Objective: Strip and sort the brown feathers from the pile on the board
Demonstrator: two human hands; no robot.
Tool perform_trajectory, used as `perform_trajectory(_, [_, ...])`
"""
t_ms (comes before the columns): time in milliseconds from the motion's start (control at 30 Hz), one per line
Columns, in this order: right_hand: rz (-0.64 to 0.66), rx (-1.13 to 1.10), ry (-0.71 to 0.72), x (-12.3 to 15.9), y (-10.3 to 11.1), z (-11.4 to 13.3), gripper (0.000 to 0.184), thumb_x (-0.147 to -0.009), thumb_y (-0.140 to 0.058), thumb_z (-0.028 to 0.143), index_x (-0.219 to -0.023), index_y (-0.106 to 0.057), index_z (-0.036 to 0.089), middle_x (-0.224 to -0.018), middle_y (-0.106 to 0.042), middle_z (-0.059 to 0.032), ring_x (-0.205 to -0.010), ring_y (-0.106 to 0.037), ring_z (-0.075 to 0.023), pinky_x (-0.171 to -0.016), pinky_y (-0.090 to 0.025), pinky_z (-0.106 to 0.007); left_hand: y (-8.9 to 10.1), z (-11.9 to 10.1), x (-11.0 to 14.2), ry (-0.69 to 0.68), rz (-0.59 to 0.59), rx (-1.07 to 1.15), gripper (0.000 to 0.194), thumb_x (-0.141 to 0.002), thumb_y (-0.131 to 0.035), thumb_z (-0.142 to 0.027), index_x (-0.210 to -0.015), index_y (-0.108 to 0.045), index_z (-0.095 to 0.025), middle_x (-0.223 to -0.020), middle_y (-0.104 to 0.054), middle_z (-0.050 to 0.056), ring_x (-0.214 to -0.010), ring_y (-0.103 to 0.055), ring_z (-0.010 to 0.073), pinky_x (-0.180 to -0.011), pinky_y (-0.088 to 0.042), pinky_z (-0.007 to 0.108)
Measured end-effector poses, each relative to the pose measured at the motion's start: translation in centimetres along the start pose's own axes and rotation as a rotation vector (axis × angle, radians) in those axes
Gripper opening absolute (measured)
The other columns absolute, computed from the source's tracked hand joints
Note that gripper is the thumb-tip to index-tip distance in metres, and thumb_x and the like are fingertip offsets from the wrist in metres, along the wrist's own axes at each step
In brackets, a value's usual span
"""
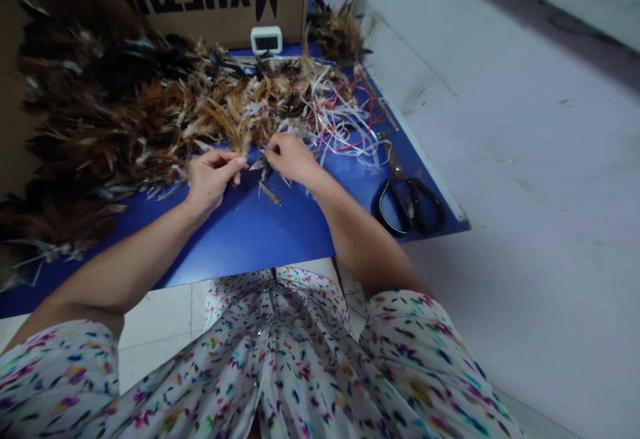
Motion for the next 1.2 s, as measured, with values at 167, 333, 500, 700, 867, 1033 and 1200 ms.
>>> perform_trajectory(167, [-0.092, -0.288, -0.044, 0.0, 1.5, -0.8, 0.010, -0.086, -0.058, 0.016, -0.076, -0.057, 0.019, -0.071, -0.062, 0.0002, -0.066, -0.055, -0.0118, -0.068, -0.046, -0.027, 0.1, 0.2, -0.1, 0.000, 0.009, -0.022, 0.027, -0.068, -0.085, -0.041, -0.071, -0.072, -0.018, -0.062, -0.072, 0.000, -0.039, -0.051, 0.0060, -0.038, -0.039, 0.019])
perform_trajectory(333, [-0.030, -0.519, -0.070, 0.7, 1.5, -0.5, 0.012, -0.079, -0.071, 0.022, -0.081, -0.059, 0.020, -0.069, -0.061, 0.0016, -0.064, -0.059, -0.0127, -0.065, -0.050, -0.029, -0.1, 0.3, 0.1, 0.013, 0.071, -0.012, 0.032, -0.069, -0.085, -0.047, -0.074, -0.071, -0.018, -0.059, -0.068, -0.001, -0.041, -0.054, 0.0073, -0.038, -0.041, 0.020])
perform_trajectory(500, [0.031, -0.478, -0.025, 1.0, 1.2, 0.2, 0.012, -0.073, -0.071, 0.017, -0.085, -0.068, 0.018, -0.073, -0.066, -0.0001, -0.069, -0.062, -0.0138, -0.070, -0.052, -0.030, -0.3, 0.3, 0.2, 0.019, 0.087, 0.016, 0.033, -0.068, -0.086, -0.048, -0.075, -0.072, -0.019, -0.056, -0.063, -0.003, -0.042, -0.054, 0.0072, -0.039, -0.042, 0.019])
perform_trajectory(700, [0.048, -0.309, 0.072, 1.2, 1.0, 1.0, 0.009, -0.074, -0.067, 0.020, -0.080, -0.073, 0.017, -0.074, -0.069, -0.0016, -0.071, -0.061, -0.0140, -0.070, -0.047, -0.028, -0.5, 0.0, 0.4, -0.024, 0.093, 0.019, 0.035, -0.063, -0.088, -0.048, -0.072, -0.073, -0.017, -0.097, -0.075, 0.006, -0.045, -0.058, 0.0051, -0.037, -0.043, 0.020])
perform_trajectory(867, [0.076, -0.288, 0.102, 1.4, 0.6, 1.4, 0.011, -0.074, -0.067, 0.021, -0.082, -0.074, 0.016, -0.078, -0.071, -0.0023, -0.071, -0.059, -0.0134, -0.068, -0.044, -0.027, -0.7, 0.3, 0.6, 0.026, 0.131, -0.009, 0.034, -0.063, -0.088, -0.047, -0.074, -0.076, -0.017, -0.076, -0.075, 0.004, -0.043, -0.057, 0.0072, -0.037, -0.043, 0.020])
perform_trajectory(1033, [0.058, -0.285, 0.143, 1.4, 0.3, 1.4, 0.012, -0.075, -0.067, 0.020, -0.083, -0.074, 0.015, -0.078, -0.070, -0.0022, -0.071, -0.058, -0.0133, -0.068, -0.043, -0.027, -0.6, 0.2, 0.7, 0.065, 0.128, -0.055, 0.031, -0.065, -0.087, -0.043, -0.073, -0.075, -0.016, -0.048, -0.062, -0.002, -0.038, -0.053, 0.0077, -0.039, -0.043, 0.018])
perform_trajectory(1200, [0.035, -0.129, 0.141, 1.6, 0.5, 1.6, 0.014, -0.076, -0.065, 0.015, -0.087, -0.074, 0.015, -0.076, -0.069, -0.0020, -0.072, -0.058, -0.0149, -0.071, -0.043, -0.028, -0.3, -0.3, 0.5, 0.074, 0.046, -0.056, 0.026, -0.064, -0.086, -0.037, -0.071, -0.075, -0.015, -0.047, -0.060, -0.004, -0.037, -0.051, 0.0064, -0.038, -0.042, 0.018])
Point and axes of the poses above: each hand's wrist, its own x-axis away from the middle knuckle, its own y-axis out of the back of the hand, z = x × y, the point moved 5 cm from there along -x, towards the middle knuckle
